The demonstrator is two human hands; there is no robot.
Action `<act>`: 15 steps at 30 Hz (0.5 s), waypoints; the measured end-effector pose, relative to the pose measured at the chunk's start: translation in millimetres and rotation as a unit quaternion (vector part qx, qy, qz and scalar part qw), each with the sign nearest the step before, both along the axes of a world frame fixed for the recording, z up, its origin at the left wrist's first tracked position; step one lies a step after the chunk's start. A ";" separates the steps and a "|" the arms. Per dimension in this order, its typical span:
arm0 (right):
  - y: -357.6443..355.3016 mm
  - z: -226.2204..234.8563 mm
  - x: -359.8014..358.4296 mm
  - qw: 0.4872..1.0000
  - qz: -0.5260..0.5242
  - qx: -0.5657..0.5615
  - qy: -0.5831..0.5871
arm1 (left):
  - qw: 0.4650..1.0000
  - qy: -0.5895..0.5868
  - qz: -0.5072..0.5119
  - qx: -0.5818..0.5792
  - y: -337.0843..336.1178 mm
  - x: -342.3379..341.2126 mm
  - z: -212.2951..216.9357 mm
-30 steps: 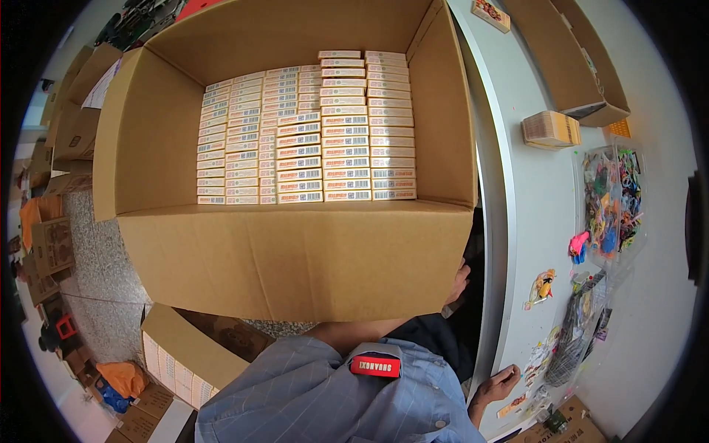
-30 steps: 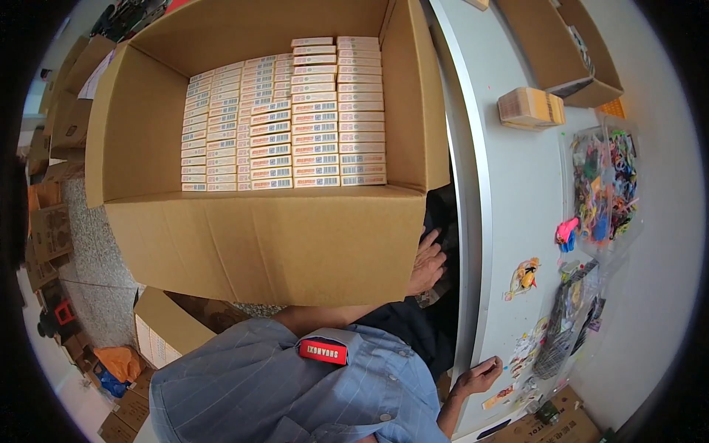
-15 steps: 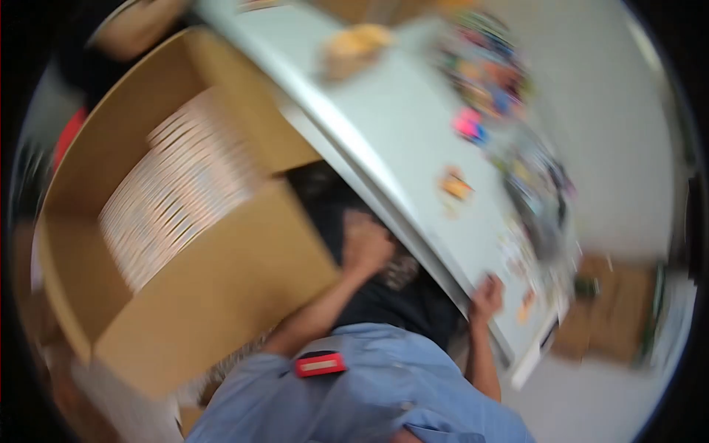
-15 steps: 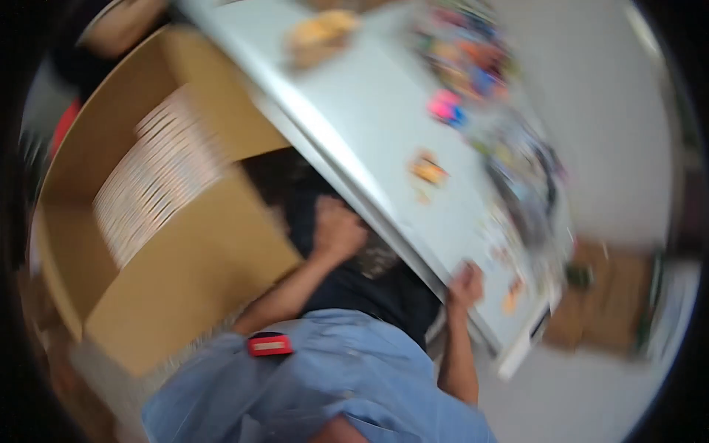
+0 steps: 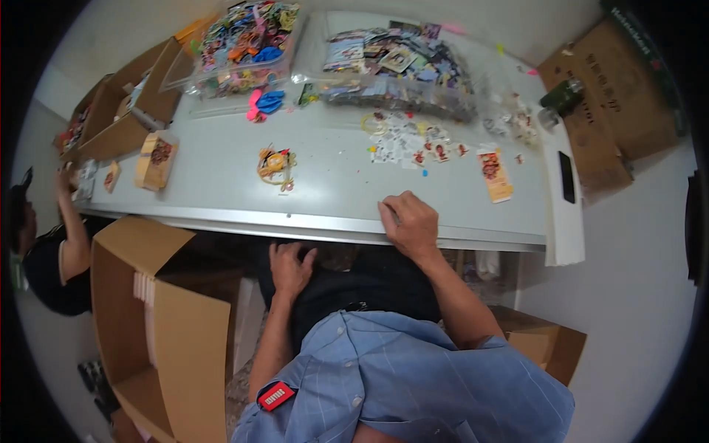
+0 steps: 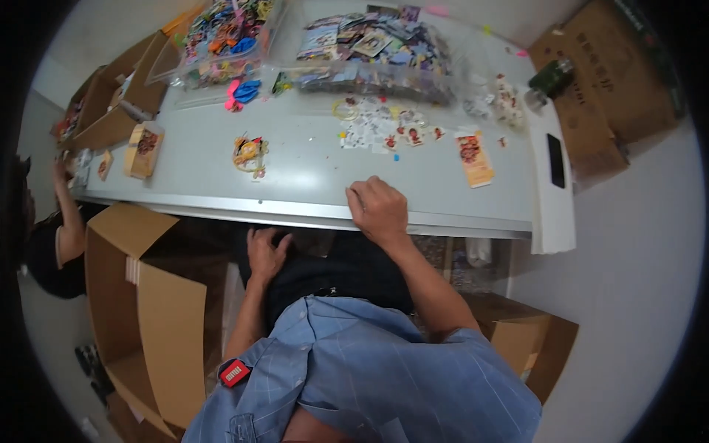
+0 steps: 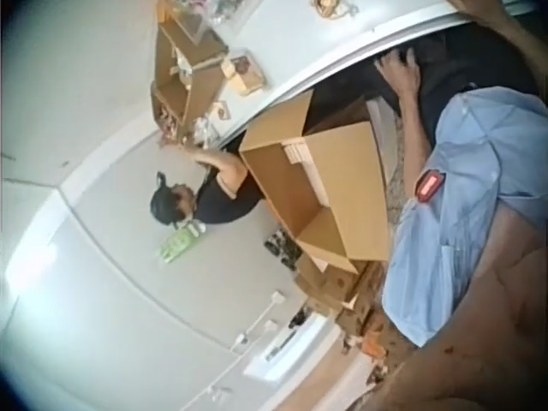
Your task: The person assembles small paper boxes, applies stickers to them, and then packs the finished paper boxes into a large cardboard shipping box by hand.
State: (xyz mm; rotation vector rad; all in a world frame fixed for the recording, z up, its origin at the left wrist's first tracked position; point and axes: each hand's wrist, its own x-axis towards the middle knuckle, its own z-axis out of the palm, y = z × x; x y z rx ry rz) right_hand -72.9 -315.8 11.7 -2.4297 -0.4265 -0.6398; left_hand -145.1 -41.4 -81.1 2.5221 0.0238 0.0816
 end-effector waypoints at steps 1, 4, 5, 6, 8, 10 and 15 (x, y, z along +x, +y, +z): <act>-2.5 -0.7 1.4 1.000 0.007 0.007 -0.008 | 0.999 0.020 0.005 -0.035 -4.1 -2.6 7.8; -4.5 -4.7 2.1 0.999 0.036 0.036 -0.008 | 0.997 -0.005 0.041 -0.065 -10.7 -16.4 19.1; -6.0 -4.8 1.9 0.999 0.040 0.034 -0.007 | 0.979 0.024 0.099 -0.179 -16.8 -18.7 27.5; -8.6 -4.8 1.8 0.998 0.041 0.046 -0.006 | 0.943 0.052 0.150 -0.292 -22.1 -18.0 38.2; -18.7 -6.1 2.0 0.997 0.049 0.053 0.002 | 0.942 0.026 0.165 -0.289 -29.1 -16.3 57.1; -27.2 -11.7 3.6 0.998 0.049 0.027 -0.005 | 0.962 -0.029 0.185 -0.197 -40.8 -6.4 86.8; -19.4 -19.3 4.2 0.996 0.083 0.029 -0.019 | 0.971 -0.158 0.179 0.000 -22.6 23.4 106.7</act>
